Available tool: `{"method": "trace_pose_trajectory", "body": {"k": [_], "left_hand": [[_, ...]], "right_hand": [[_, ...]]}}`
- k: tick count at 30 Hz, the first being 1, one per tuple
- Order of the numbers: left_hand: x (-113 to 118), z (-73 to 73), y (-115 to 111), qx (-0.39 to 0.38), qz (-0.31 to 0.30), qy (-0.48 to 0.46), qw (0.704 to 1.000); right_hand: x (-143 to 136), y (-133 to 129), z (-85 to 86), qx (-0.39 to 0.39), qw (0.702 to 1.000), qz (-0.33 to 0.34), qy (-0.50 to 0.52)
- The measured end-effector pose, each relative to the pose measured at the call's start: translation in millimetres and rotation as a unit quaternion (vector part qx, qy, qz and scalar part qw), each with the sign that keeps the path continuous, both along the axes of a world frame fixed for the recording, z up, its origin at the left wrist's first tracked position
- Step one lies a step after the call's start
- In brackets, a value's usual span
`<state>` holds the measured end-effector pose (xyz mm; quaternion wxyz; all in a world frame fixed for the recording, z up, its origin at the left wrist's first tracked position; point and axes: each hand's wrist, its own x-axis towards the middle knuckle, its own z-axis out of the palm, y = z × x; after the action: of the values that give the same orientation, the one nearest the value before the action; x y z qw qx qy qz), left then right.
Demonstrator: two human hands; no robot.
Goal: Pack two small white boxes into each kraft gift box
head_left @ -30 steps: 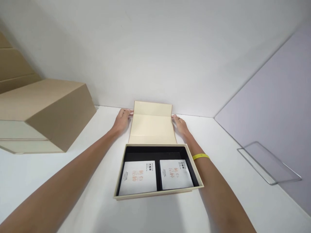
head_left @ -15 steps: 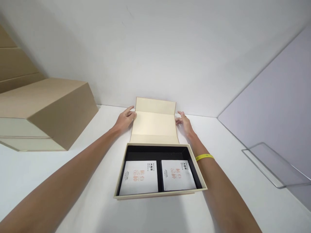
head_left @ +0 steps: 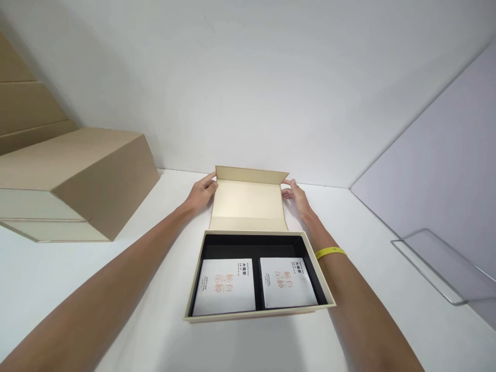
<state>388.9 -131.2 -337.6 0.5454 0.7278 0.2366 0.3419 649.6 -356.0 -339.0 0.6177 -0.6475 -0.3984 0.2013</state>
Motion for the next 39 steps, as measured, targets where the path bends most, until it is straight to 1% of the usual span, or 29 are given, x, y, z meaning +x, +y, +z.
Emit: {"method": "trace_pose_trajectory", "body": {"k": [4, 8, 13, 18, 22, 29, 39], "left_hand": [[2.9, -3.6, 2.4, -0.022, 0.007, -0.013, 1.000], [4.9, -0.7, 1.2, -0.043, 0.014, -0.022, 0.999], [3.8, 3.9, -0.3, -0.055, 0.000, -0.024, 0.998], [4.8, 2.5, -2.2, -0.067, 0.007, -0.024, 0.997], [7.8, 1.2, -3.0, -0.076, 0.013, -0.029, 0.997], [8.7, -0.2, -1.5, -0.081, 0.022, -0.030, 0.996], [9.9, -2.8, 0.7, -0.084, 0.028, -0.026, 0.996]], "right_hand": [[1.6, 1.2, -1.2, 0.003, 1.000, -0.004, 0.013], [4.7, 2.8, -3.3, 0.004, 1.000, -0.011, 0.022], [4.8, 1.7, -2.6, 0.002, 1.000, -0.008, 0.027], [2.9, -2.1, 0.1, 0.003, 0.999, -0.007, 0.041], [3.8, -2.0, -1.8, 0.006, 0.998, -0.013, 0.054], [5.7, 0.6, -5.2, 0.008, 0.998, -0.028, 0.061], [4.5, 0.2, -4.9, 0.013, 0.998, -0.027, 0.058]]}}
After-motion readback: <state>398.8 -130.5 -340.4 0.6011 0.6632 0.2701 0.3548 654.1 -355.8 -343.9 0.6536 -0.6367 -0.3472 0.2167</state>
